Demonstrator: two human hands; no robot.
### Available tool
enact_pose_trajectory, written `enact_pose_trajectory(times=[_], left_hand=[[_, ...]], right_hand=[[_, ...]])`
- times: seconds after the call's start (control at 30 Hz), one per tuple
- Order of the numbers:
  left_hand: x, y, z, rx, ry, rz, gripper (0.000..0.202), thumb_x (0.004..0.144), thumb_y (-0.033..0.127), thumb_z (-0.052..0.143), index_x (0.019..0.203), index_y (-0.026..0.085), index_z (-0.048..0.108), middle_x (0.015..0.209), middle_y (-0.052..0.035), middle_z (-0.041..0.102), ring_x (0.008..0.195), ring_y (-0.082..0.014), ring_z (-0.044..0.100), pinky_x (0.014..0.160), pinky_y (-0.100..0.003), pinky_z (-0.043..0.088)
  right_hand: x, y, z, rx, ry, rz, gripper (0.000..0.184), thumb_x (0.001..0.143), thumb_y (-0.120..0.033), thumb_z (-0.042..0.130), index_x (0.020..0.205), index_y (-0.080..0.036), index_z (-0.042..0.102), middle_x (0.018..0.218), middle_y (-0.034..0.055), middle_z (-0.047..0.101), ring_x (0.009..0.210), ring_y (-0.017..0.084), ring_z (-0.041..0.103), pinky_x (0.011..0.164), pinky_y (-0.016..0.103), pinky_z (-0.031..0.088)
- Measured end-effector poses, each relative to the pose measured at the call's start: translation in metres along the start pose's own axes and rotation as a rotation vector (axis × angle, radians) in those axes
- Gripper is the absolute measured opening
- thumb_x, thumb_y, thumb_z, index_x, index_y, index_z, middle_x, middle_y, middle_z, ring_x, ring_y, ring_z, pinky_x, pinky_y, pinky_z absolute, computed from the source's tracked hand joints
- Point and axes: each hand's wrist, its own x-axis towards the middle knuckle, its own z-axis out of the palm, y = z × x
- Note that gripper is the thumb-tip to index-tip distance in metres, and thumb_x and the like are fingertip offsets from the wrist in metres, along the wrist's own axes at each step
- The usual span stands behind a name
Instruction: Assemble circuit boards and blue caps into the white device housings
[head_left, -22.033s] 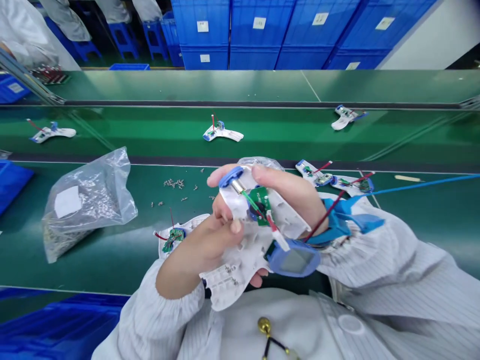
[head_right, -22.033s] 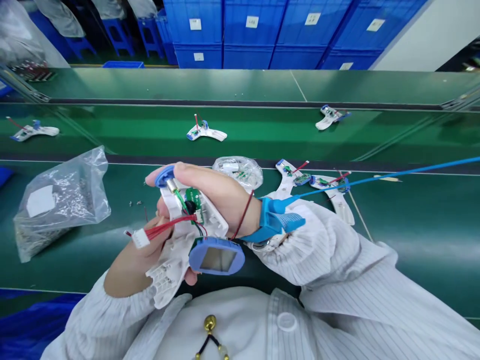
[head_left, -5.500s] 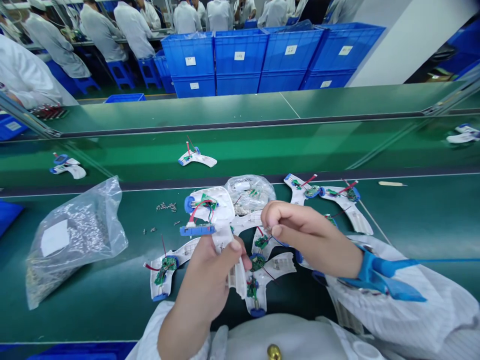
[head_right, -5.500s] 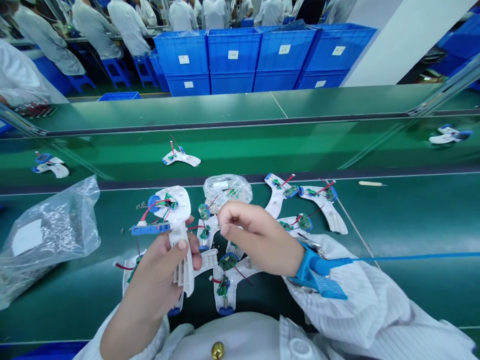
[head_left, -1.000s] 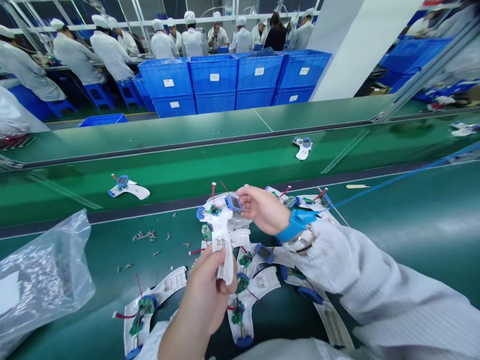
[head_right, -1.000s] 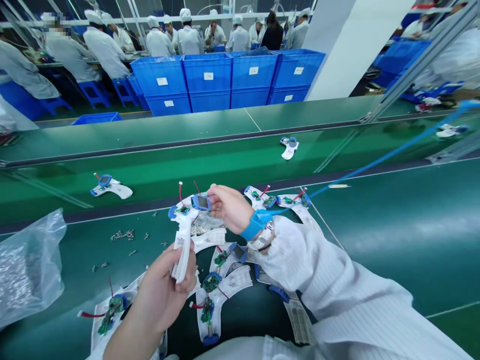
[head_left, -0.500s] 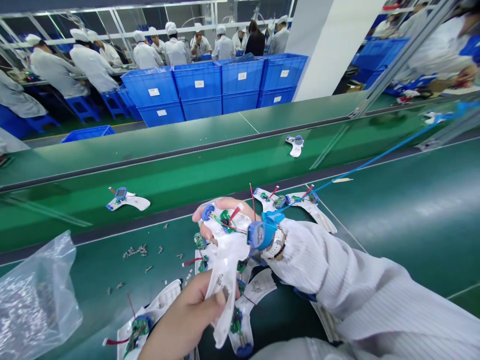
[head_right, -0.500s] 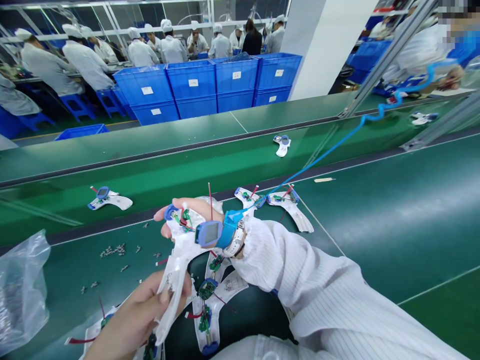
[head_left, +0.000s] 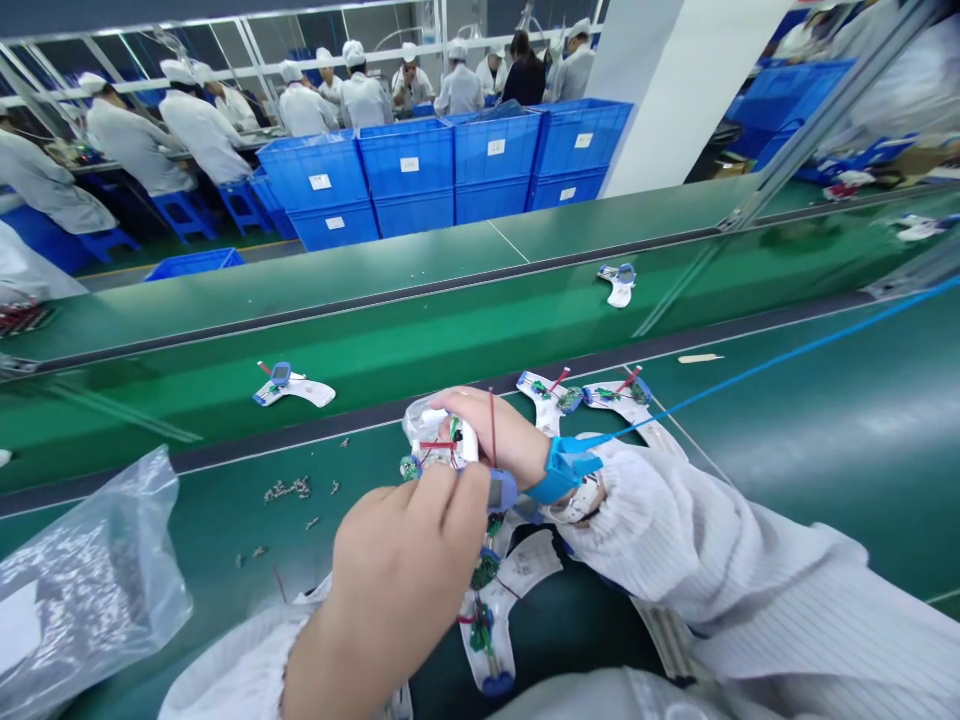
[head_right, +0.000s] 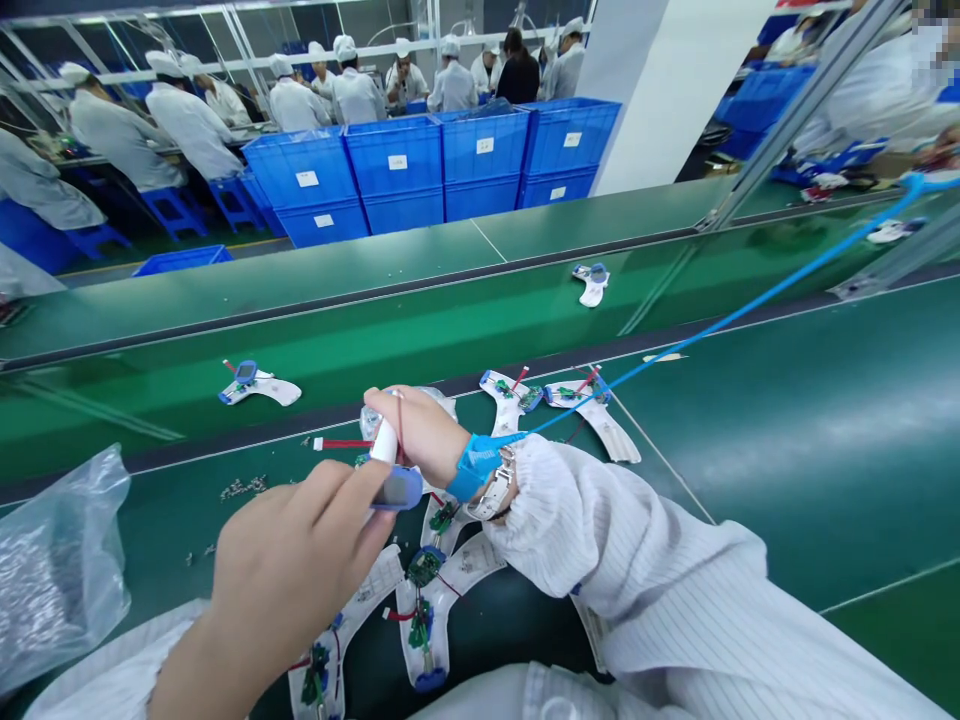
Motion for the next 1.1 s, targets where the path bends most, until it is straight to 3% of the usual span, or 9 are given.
enact_pose_trajectory(times=[0.13, 0.23, 0.4, 0.5, 0.57, 0.7, 0.87, 1.0, 1.1], left_hand=[[-0.007, -0.012, 0.001, -0.516, 0.122, -0.196, 0.019, 0.062, 0.029, 0.076, 0.079, 0.025, 0.068, 0.066, -0.0004, 0.055, 0.053, -0.0132, 0.041, 0.049, -0.023, 0.027], [-0.013, -0.018, 0.004, -1.004, 0.104, -0.334, 0.031, 0.063, 0.043, 0.074, 0.085, 0.023, 0.065, 0.062, 0.0017, 0.055, 0.048, -0.0094, 0.039, 0.044, -0.02, 0.029], [-0.019, -0.02, 0.009, -1.234, 0.05, -0.462, 0.033, 0.06, 0.043, 0.077, 0.08, 0.02, 0.063, 0.053, 0.0061, 0.044, 0.043, -0.0039, 0.027, 0.041, -0.016, 0.026], [-0.019, -0.019, 0.01, -1.235, 0.053, -0.478, 0.037, 0.054, 0.043, 0.081, 0.078, 0.021, 0.063, 0.052, 0.007, 0.042, 0.042, -0.0033, 0.024, 0.04, -0.016, 0.024], [-0.019, -0.018, 0.011, -1.206, 0.059, -0.458, 0.037, 0.051, 0.041, 0.082, 0.076, 0.021, 0.064, 0.052, 0.0071, 0.041, 0.043, -0.0034, 0.023, 0.04, -0.016, 0.024], [-0.024, -0.019, 0.008, -1.101, 0.043, -0.398, 0.032, 0.055, 0.04, 0.081, 0.078, 0.024, 0.065, 0.057, 0.0057, 0.045, 0.045, -0.0044, 0.026, 0.04, -0.016, 0.025], [-0.035, -0.024, 0.002, -0.745, 0.123, -0.245, 0.025, 0.063, 0.032, 0.077, 0.084, 0.028, 0.063, 0.059, 0.0062, 0.04, 0.048, -0.0069, 0.028, 0.042, -0.017, 0.027], [-0.037, -0.026, 0.002, -0.479, 0.172, -0.022, 0.021, 0.068, 0.028, 0.072, 0.083, 0.028, 0.058, 0.062, 0.0068, 0.037, 0.049, -0.0071, 0.03, 0.046, -0.019, 0.028], [-0.037, -0.022, 0.008, -0.502, 0.282, -0.17, 0.018, 0.074, 0.036, 0.067, 0.081, 0.026, 0.054, 0.06, 0.0075, 0.034, 0.048, -0.0071, 0.027, 0.043, -0.018, 0.025]], right_hand=[[-0.005, 0.004, -0.001, 0.121, -0.032, 0.03, 0.026, 0.07, -0.04, 0.054, 0.082, -0.017, 0.053, 0.053, -0.0043, 0.05, 0.044, 0.009, 0.044, 0.045, 0.022, 0.034], [-0.012, 0.007, -0.002, 0.083, -0.138, 0.023, 0.029, 0.072, -0.042, 0.053, 0.084, -0.016, 0.058, 0.061, -0.0005, 0.056, 0.054, 0.012, 0.051, 0.053, 0.025, 0.04], [-0.032, -0.002, -0.005, -0.327, -0.002, -0.276, 0.024, 0.072, -0.028, 0.057, 0.093, -0.016, 0.06, 0.089, 0.0045, 0.06, 0.081, 0.016, 0.056, 0.073, 0.03, 0.045], [-0.047, -0.012, -0.001, -0.517, -0.004, -0.584, 0.011, 0.072, -0.02, 0.058, 0.082, -0.017, 0.062, 0.087, 0.005, 0.062, 0.086, 0.016, 0.056, 0.081, 0.032, 0.043], [-0.054, -0.018, 0.003, -0.647, -0.095, -0.656, 0.006, 0.075, -0.019, 0.057, 0.074, -0.016, 0.062, 0.08, 0.0051, 0.063, 0.082, 0.016, 0.056, 0.078, 0.031, 0.043], [-0.052, -0.021, 0.008, -0.785, -0.219, -0.475, 0.009, 0.078, -0.018, 0.053, 0.075, -0.015, 0.061, 0.078, 0.0027, 0.061, 0.076, 0.014, 0.053, 0.071, 0.028, 0.041], [-0.044, -0.016, 0.004, -0.659, -0.391, -0.277, 0.016, 0.08, -0.019, 0.05, 0.066, -0.015, 0.055, 0.066, -0.0012, 0.054, 0.068, 0.011, 0.049, 0.067, 0.024, 0.039], [-0.046, -0.009, 0.0, -0.417, -0.31, -0.203, 0.014, 0.081, -0.021, 0.048, 0.069, -0.015, 0.052, 0.072, 0.0, 0.055, 0.07, 0.011, 0.05, 0.065, 0.023, 0.038], [-0.052, -0.007, 0.0, -0.295, -0.173, -0.259, 0.015, 0.082, -0.021, 0.046, 0.068, -0.016, 0.05, 0.069, -0.0009, 0.054, 0.069, 0.01, 0.05, 0.064, 0.022, 0.038]])
